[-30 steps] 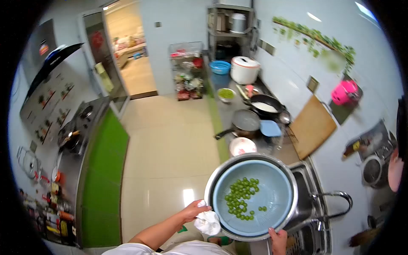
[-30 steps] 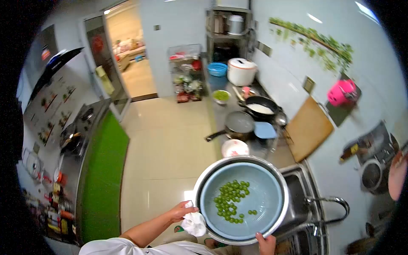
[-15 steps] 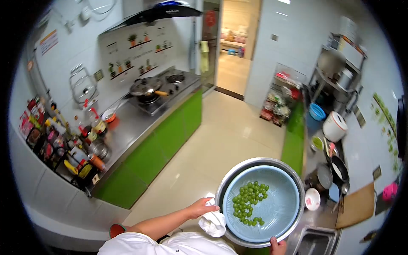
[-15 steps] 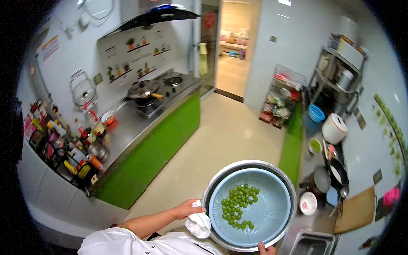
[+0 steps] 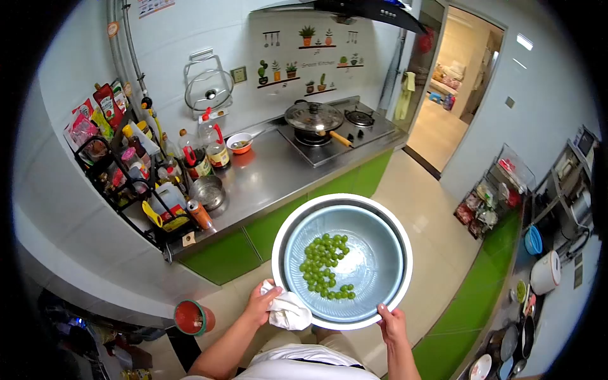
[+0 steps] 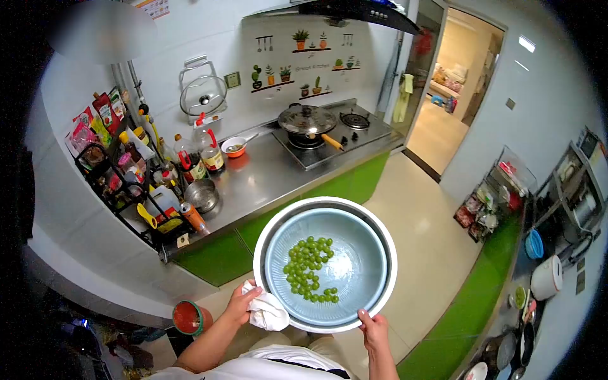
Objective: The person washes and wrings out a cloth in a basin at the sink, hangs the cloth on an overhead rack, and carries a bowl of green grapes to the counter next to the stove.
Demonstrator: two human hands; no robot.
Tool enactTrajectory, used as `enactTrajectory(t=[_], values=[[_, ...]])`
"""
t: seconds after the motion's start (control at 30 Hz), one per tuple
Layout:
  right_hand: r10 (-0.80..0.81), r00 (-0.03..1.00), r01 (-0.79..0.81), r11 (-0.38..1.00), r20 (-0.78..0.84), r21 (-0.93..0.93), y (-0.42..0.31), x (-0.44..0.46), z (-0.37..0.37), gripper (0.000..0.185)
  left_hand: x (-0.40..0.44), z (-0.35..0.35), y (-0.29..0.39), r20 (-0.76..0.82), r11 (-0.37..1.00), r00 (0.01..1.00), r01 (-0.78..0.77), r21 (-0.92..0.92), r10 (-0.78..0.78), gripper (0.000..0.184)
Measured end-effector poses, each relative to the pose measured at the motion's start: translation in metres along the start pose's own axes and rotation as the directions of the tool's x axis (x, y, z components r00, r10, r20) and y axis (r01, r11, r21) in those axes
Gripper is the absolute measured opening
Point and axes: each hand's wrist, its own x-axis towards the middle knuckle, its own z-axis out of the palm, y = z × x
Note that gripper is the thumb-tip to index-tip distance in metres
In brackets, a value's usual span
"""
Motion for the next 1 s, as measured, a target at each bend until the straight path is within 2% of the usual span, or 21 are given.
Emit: enactTrajectory(t=[0.03,0.1,0.13,0.23,0.3,0.33,0.37,0.43,0.47,0.53,0.67,0.73,0.77,0.83,0.9,0.97,1.0], values=[[0.007,0.998,-0.006,1.000,0.058,-0.016,-0.001,0.019,0.015,0.015,0.005,-0.004,0.007,-0.013,1.000,1.000,-0.008,0.001,0.008,0.019],[0.015,0.991,-0.010,0.999,0.133,-0.036,-0.005,0.056,0.047,0.015,0.017,-0.007,0.021,-0.094,0.995,0.991,-0.101,-0.023,0.098,0.030],[0.032,0.990,-0.026,0.999,0.141,-0.043,-0.008,0.072,0.064,0.017,0.022,-0.008,0.028,-0.089,0.991,0.988,-0.131,-0.040,0.128,0.043],[0.062,0.978,-0.048,0.996,0.200,-0.073,-0.015,0.128,0.111,0.022,0.052,-0.014,0.044,-0.120,0.979,0.972,-0.202,0.015,0.202,0.050],[0.151,0.939,-0.116,0.985,0.308,-0.129,-0.014,0.168,0.142,0.016,0.077,-0.025,0.052,-0.174,0.979,0.965,-0.183,0.091,0.196,0.055],[0.120,0.930,-0.098,0.992,0.348,-0.079,-0.017,0.179,0.162,0.016,0.089,-0.028,0.055,-0.154,0.976,0.968,-0.182,0.116,0.199,0.055],[0.134,0.924,-0.112,0.990,0.357,-0.081,-0.017,0.191,0.176,0.016,0.099,-0.029,0.058,-0.129,0.973,0.970,-0.185,0.139,0.203,0.056],[0.164,0.921,-0.090,0.973,0.354,-0.215,-0.015,0.228,0.207,0.016,0.129,-0.032,0.071,-0.150,0.979,0.970,-0.174,0.111,0.189,0.058],[0.134,0.916,-0.088,0.987,0.377,-0.136,-0.021,0.236,0.227,0.018,0.149,-0.041,0.075,-0.204,0.982,0.961,-0.174,0.077,0.187,0.059],[0.138,0.905,-0.090,0.987,0.402,-0.135,-0.022,0.259,0.255,0.019,0.177,-0.057,0.073,-0.344,0.988,0.926,-0.155,0.029,0.155,0.063],[0.142,0.897,-0.077,0.983,0.418,-0.169,-0.025,0.290,0.302,0.020,0.223,-0.069,0.086,-0.439,0.988,0.894,-0.139,-0.068,0.096,0.062],[0.170,0.895,-0.090,0.974,0.412,-0.207,-0.013,0.312,0.315,0.019,0.236,-0.069,0.102,-0.430,0.989,0.898,-0.131,-0.063,0.091,0.062],[0.172,0.906,-0.103,0.976,0.386,-0.193,-0.005,0.316,0.314,0.019,0.239,-0.070,0.109,-0.426,0.990,0.900,-0.127,-0.058,0.091,0.062],[0.191,0.881,-0.146,0.980,0.432,-0.136,-0.016,0.314,0.338,0.020,0.255,-0.081,0.119,-0.376,0.991,0.923,-0.117,-0.069,0.083,0.061],[0.165,0.903,-0.127,0.985,0.397,-0.119,-0.011,0.319,0.351,0.020,0.267,-0.082,0.131,-0.406,0.988,0.906,-0.147,-0.041,0.118,0.063],[0.138,0.909,-0.105,0.989,0.394,-0.105,-0.001,0.329,0.360,0.029,0.273,-0.075,0.149,-0.324,0.994,0.942,-0.101,-0.034,0.085,0.063],[0.125,0.922,-0.104,0.992,0.367,-0.077,0.001,0.328,0.367,0.029,0.277,-0.079,0.151,-0.336,0.992,0.936,-0.122,-0.041,0.102,0.063]])
